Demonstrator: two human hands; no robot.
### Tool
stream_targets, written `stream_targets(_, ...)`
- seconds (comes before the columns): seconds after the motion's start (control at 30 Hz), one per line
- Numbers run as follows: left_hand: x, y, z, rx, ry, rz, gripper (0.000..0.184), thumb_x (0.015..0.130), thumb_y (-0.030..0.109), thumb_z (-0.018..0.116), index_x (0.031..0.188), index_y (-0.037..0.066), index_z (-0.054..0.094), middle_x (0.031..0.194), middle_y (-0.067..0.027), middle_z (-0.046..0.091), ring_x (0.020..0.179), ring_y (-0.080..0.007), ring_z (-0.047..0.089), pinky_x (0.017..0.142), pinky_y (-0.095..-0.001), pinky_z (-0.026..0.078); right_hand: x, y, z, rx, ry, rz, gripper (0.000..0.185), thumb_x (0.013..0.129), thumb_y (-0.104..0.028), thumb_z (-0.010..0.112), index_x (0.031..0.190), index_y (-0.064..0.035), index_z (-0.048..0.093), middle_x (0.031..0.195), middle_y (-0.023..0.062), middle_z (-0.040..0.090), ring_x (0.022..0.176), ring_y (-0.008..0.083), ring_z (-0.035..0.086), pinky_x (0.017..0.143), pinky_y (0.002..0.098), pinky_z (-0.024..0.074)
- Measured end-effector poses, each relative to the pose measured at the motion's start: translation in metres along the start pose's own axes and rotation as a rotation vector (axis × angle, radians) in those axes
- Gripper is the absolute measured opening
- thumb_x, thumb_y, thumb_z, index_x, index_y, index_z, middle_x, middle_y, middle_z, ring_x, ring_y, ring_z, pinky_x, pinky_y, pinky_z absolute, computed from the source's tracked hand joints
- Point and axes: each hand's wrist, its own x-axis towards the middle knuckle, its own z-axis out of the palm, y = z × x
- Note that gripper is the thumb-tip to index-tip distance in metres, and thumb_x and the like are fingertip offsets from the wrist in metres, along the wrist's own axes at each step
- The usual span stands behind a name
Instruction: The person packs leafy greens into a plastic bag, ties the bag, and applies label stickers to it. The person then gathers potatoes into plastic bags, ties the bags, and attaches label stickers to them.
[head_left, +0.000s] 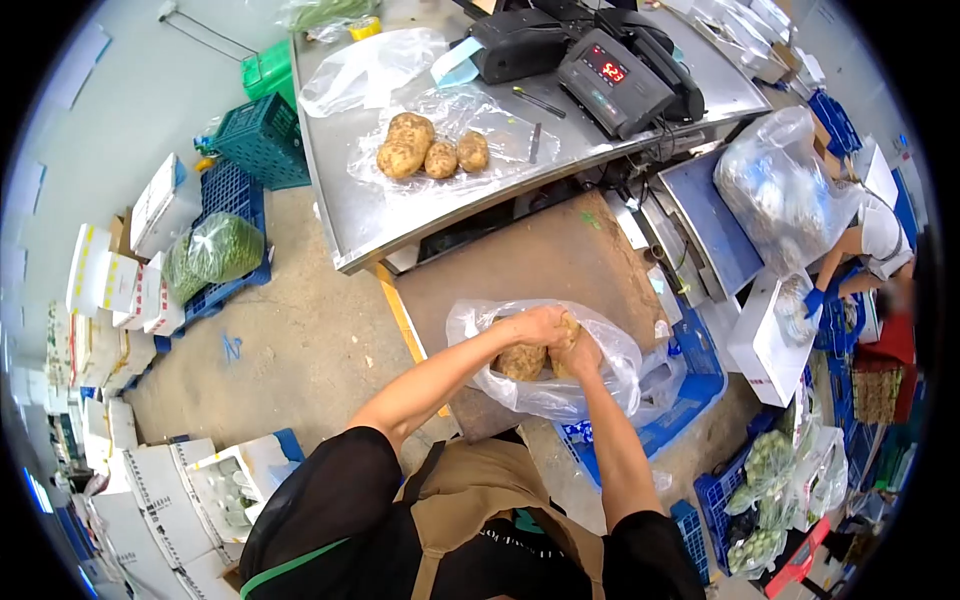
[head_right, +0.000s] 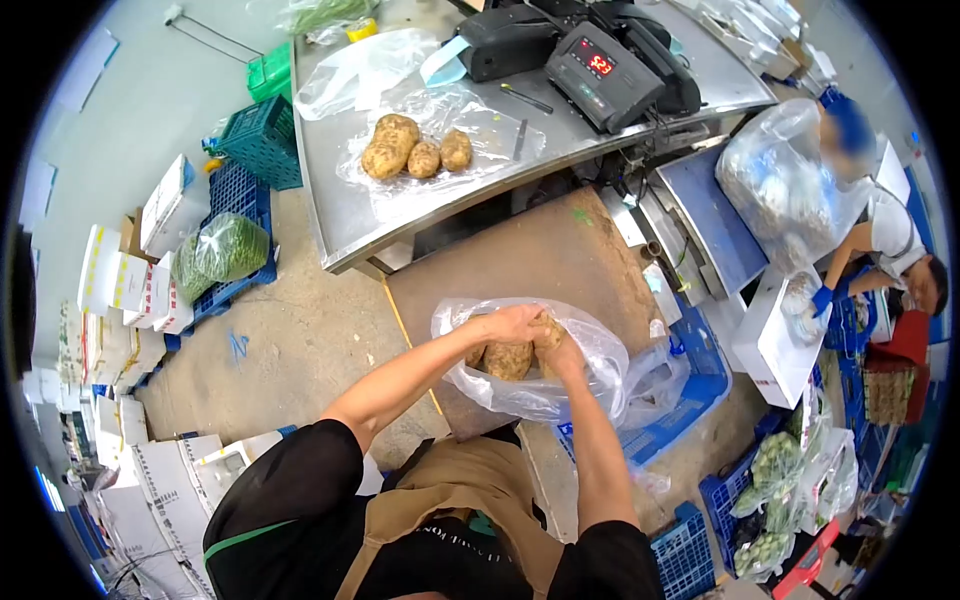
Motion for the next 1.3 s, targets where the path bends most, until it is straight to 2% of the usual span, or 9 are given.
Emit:
stream_targets(0.03,0.004,-0.003,-0.009,-0.025,0.048,0.0,0.05,0.089,0.04,0.05,0.117,-0.001,0.052,0.113,-0.0278,0.056,0.106,-0.0397,0.054,0.089,-0.0439,0.044,0.001,0.016,0.016,0.231,0.124,-0.151,0.071,0.061,-0.016,0.075,0.125,-0.0043,0.047,0.119,0.0187,0.056,0.113,0.0323,0.053,0.096,0.0381,0.043)
stream_targets(0.13,0.011,-0.035,-0.012,-0.106,0.067,-0.057,0.068,0.088,0.054,0.048,0.125,-0.003,0.047,0.125,-0.0242,0.051,0.11,-0.0348,0.054,0.09,-0.0414,0.045,-0.008,0.029,0.018,0.599,0.086,-0.57,0.08,0.06,-0.019,0.078,0.13,-0.0061,0.042,0.122,0.0222,0.051,0.115,0.0353,0.05,0.095,0.0399,0.0422)
stream_targets(0.2,-0.024,0.013,-0.044,-0.459,-0.14,-0.349,0.075,0.087,0.061,0.045,0.131,0.001,0.042,0.129,-0.0215,0.048,0.113,-0.0306,0.053,0.091,-0.0406,0.046,-0.061,0.008,-0.018,0.253,0.307,-0.592,0.078,0.058,-0.018,0.078,0.126,-0.0038,0.044,0.121,0.021,0.05,0.114,0.0364,0.049,0.098,0.0424,0.039)
stream_targets(0.33,-0.074,0.002,-0.043,-0.965,-0.537,-0.258,0.088,0.081,0.061,0.056,0.141,0.004,0.027,0.135,-0.0164,0.043,0.123,-0.0258,0.044,0.098,-0.0404,0.043,-0.096,-0.016,-0.046,-0.093,0.591,-1.121,0.071,0.066,-0.018,0.073,0.131,-0.0178,0.044,0.125,0.0155,0.047,0.115,0.0304,0.047,0.099,0.0539,0.0336)
stream_targets(0.5,-0.157,0.052,-0.048,-1.25,-0.168,0.058,0.118,0.063,0.036,0.083,0.146,0.004,0.006,0.146,-0.0103,0.024,0.133,-0.0203,0.028,0.108,-0.0334,0.028,-0.108,-0.056,-0.054,-0.245,0.915,-1.463,0.051,0.08,-0.031,0.062,0.126,-0.0433,0.045,0.127,0.0091,0.046,0.12,0.0315,0.043,0.102,0.0608,0.0248)
stream_targets(0.83,-0.212,0.002,-0.054,-1.106,0.479,0.175,0.13,0.048,0.032,0.091,0.146,0.005,0.01,0.147,-0.0106,0.024,0.136,-0.0213,0.023,0.112,-0.0352,0.018,-0.085,-0.152,-0.028,-0.004,1.072,-1.202,0.062,0.085,-0.029,0.059,0.136,-0.0438,0.026,0.133,0.0115,0.039,0.122,0.0361,0.041,0.097,0.0653,0.0263)
stream_targets(1.0,-0.24,-0.065,-0.11,-1.27,0.294,0.135,0.122,0.053,0.044,0.087,0.143,0.002,0.016,0.14,-0.0117,0.035,0.13,-0.0232,0.036,0.108,-0.0373,0.03,-0.072,-0.218,0.002,-0.171,0.996,-1.234,0.067,0.081,-0.027,0.065,0.136,-0.0383,0.028,0.136,0.0155,0.035,0.123,0.0398,0.038,0.096,0.0661,0.0255)
stream_targets(1.13,-0.255,-0.12,-0.16,-1.426,0.334,0.241,0.111,0.054,0.046,0.086,0.137,-0.001,0.028,0.131,-0.0139,0.046,0.118,-0.025,0.049,0.1,-0.0389,0.042,-0.045,-0.295,0.018,-0.013,0.87,-1.174,0.054,0.077,-0.019,0.066,0.128,-0.0211,0.046,0.134,0.0201,0.039,0.123,0.0402,0.038,0.097,0.0624,0.028)
stream_targets(1.3,-0.262,-0.167,-0.211,-1.683,0.379,0.457,0.097,0.062,0.046,0.081,0.133,-0.001,0.034,0.121,-0.0191,0.053,0.106,-0.0323,0.057,0.091,-0.0449,0.05,0.059,-0.38,-0.014,0.239,0.652,-0.894,0.08,0.069,-0.015,0.074,0.133,0.0043,0.031,0.131,0.0297,0.036,0.116,0.0488,0.039,0.096,0.0476,0.0348)
